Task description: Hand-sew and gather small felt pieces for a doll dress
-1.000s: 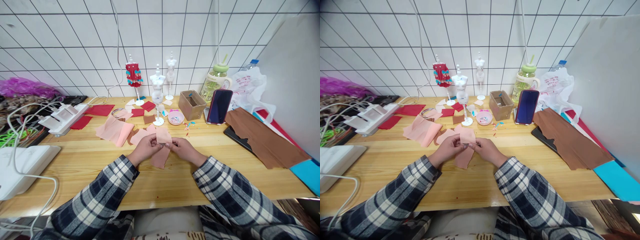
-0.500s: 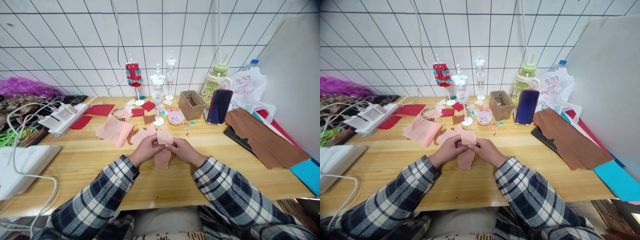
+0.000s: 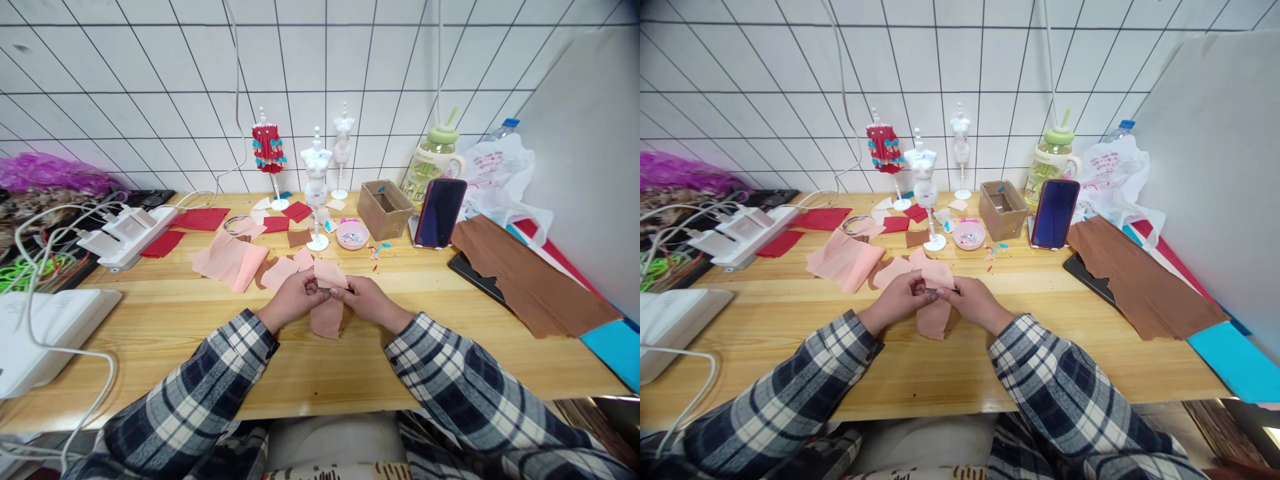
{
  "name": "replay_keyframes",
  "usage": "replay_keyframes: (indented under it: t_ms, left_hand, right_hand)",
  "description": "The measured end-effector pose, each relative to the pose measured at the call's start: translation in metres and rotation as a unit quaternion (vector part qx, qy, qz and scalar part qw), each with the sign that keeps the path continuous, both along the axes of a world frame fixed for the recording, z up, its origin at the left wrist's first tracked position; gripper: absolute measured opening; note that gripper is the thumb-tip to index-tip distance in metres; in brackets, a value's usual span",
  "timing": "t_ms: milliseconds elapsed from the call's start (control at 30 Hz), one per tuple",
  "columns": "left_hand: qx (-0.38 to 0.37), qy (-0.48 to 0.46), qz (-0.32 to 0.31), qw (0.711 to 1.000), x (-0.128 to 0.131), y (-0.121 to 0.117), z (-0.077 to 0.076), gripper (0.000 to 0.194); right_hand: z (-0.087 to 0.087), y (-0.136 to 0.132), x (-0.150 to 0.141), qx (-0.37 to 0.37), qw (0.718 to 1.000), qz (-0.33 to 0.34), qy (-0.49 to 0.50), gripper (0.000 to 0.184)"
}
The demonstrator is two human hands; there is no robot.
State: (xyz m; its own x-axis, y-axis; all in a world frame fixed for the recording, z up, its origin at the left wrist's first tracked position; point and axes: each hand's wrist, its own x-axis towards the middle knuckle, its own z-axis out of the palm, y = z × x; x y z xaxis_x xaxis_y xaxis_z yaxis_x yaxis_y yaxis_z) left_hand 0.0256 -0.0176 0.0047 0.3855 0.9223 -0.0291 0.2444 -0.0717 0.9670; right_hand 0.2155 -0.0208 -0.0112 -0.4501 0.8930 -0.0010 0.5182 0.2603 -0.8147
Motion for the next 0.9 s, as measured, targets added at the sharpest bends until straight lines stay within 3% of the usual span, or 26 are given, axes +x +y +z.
replay_keyframes:
  t_ms: [333,667,767,900]
  left_hand:
    - [-0.001,0.003,0.001,1.000,-0.001,0.000,-0.001,0.024]
    - [-0.022,-0.037,-0.042,0.998,-0.003,0.003,-0.007,0.038]
    - [-0.007,-0.040,0.011,0.999,-0.005,0.005,-0.009,0.040]
    - [0.045,-0.086,0.174,0.980,-0.016,0.010,-0.004,0.050]
  right_hand:
    - [-0.004,0.002,0.000,0.007,1.000,-0.008,-0.019,0.034]
    - [-0.001,0.004,0.000,-0.011,0.998,-0.026,0.053,0.033]
    - [0.000,0.003,0.001,-0.017,0.998,-0.040,0.047,0.033]
    - [0.008,0.003,0.007,-0.053,0.996,0.008,0.072,0.033]
